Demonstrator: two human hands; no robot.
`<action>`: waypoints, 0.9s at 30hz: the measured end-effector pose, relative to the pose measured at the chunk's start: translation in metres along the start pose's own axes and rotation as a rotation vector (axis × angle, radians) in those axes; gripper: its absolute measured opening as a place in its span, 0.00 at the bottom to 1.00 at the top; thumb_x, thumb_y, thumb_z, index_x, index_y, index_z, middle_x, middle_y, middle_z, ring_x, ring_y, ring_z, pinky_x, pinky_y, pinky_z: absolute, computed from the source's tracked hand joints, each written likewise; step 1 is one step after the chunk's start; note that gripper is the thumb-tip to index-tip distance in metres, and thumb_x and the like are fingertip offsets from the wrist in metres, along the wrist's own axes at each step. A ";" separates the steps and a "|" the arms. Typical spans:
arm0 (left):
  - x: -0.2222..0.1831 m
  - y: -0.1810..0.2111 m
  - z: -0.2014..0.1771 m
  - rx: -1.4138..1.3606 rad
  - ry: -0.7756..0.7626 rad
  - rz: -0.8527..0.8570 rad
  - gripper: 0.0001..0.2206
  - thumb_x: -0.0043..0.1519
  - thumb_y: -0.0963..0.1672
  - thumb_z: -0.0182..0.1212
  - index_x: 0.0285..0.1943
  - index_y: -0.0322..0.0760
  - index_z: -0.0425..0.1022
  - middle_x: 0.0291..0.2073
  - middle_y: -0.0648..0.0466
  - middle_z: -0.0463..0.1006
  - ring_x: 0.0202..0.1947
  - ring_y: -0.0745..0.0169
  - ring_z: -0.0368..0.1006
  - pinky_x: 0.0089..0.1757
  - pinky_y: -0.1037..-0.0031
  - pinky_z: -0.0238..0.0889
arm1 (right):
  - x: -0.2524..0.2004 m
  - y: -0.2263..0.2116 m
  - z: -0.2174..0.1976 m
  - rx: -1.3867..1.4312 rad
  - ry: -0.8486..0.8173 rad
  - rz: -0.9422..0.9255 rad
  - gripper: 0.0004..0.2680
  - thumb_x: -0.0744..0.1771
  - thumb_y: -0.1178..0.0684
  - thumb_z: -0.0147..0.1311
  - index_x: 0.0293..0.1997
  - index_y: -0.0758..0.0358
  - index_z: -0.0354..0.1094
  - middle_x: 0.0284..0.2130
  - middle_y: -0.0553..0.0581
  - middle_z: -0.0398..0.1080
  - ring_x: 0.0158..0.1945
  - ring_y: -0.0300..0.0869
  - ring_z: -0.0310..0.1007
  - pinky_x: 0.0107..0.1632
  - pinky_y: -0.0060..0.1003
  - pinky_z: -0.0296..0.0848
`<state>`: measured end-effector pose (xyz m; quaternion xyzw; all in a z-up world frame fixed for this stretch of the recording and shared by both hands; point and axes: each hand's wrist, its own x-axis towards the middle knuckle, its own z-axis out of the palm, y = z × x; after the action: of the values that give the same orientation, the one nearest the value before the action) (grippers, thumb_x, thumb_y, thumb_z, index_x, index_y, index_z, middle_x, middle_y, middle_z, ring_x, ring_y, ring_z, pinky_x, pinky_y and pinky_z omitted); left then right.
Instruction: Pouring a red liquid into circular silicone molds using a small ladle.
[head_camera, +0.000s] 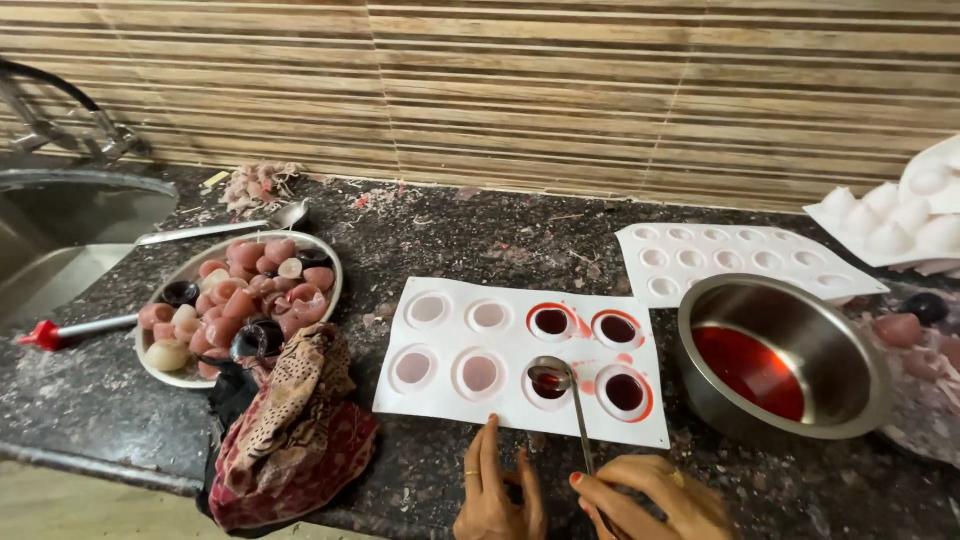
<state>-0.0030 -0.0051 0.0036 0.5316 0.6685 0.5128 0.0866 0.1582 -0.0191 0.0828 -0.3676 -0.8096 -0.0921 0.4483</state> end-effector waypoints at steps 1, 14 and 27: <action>-0.001 0.000 0.000 0.004 -0.006 -0.028 0.25 0.54 0.42 0.68 0.64 0.43 0.73 0.54 0.52 0.80 0.19 0.70 0.81 0.22 0.75 0.75 | -0.002 0.000 0.001 -0.004 -0.009 0.024 0.13 0.55 0.57 0.71 0.40 0.50 0.80 0.31 0.46 0.74 0.33 0.36 0.79 0.34 0.32 0.80; -0.001 -0.001 -0.014 -0.048 -0.136 0.098 0.27 0.56 0.43 0.65 0.68 0.43 0.68 0.56 0.48 0.77 0.25 0.69 0.83 0.24 0.74 0.76 | 0.009 -0.035 -0.013 -0.080 0.080 0.553 0.10 0.62 0.63 0.60 0.45 0.59 0.79 0.41 0.56 0.79 0.40 0.39 0.83 0.40 0.31 0.84; 0.001 -0.013 -0.003 -0.015 -0.272 0.017 0.30 0.55 0.44 0.67 0.70 0.47 0.69 0.60 0.50 0.76 0.20 0.68 0.82 0.22 0.73 0.75 | 0.022 0.050 -0.106 0.059 0.664 0.791 0.05 0.76 0.60 0.48 0.54 0.70 0.69 0.43 0.63 0.74 0.49 0.42 0.78 0.58 0.36 0.79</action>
<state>-0.0134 -0.0051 -0.0045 0.6011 0.6424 0.4415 0.1762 0.2548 -0.0230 0.1528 -0.5838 -0.4250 -0.0042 0.6917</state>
